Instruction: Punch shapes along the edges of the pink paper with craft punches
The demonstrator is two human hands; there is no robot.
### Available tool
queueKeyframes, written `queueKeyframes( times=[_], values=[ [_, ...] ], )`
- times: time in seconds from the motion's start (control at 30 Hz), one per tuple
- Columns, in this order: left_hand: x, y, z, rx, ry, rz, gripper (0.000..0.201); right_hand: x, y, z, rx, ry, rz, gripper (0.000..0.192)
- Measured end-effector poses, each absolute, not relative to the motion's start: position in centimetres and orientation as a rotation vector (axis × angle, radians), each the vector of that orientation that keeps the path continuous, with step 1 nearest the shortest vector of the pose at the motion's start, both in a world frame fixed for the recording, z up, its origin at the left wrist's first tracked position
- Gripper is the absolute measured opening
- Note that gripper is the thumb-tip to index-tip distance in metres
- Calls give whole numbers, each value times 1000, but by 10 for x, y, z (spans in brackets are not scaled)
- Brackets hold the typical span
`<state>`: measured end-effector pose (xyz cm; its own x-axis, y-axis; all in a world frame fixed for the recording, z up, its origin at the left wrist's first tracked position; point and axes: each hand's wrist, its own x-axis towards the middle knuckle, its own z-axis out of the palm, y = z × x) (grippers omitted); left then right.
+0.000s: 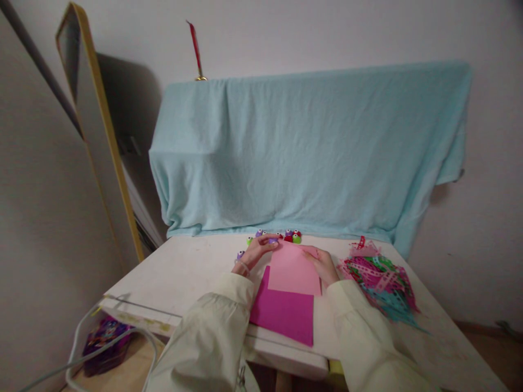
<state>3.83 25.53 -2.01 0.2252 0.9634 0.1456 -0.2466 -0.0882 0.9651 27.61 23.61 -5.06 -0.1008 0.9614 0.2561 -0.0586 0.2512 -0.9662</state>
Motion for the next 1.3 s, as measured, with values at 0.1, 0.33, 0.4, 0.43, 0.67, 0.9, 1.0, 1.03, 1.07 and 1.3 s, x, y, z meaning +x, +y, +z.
queueKeyframes(
  times=[0.1,0.33,0.4,0.43,0.67,0.9,1.0,1.03,1.07,1.3],
  values=[
    [39,258,-25,1210,797,1236,46,276,237,-52,-932,-1371,1109,39],
    [42,267,-38,1153,862,1258,45,275,237,-53,-959,-1411,1080,38],
    [44,268,-40,1130,886,1269,45,275,237,-54,-952,-1434,1069,38],
    [44,268,-40,1121,899,1276,45,275,237,-54,-952,-1439,1063,38],
    [45,266,-38,1131,863,1248,54,276,238,-59,-1008,-1346,1098,39],
    [46,265,-36,1073,843,1259,64,275,240,-62,-1032,-1325,1059,40],
    [47,266,-35,1020,801,1295,59,276,241,-64,-1045,-1310,1053,37],
    [46,266,-35,996,778,1308,57,277,241,-64,-1050,-1304,1048,37],
    [46,267,-34,972,754,1318,55,277,241,-64,-1054,-1298,1045,38],
    [41,268,-33,901,638,1342,47,278,237,-60,-1077,-1268,1071,36]
  ],
)
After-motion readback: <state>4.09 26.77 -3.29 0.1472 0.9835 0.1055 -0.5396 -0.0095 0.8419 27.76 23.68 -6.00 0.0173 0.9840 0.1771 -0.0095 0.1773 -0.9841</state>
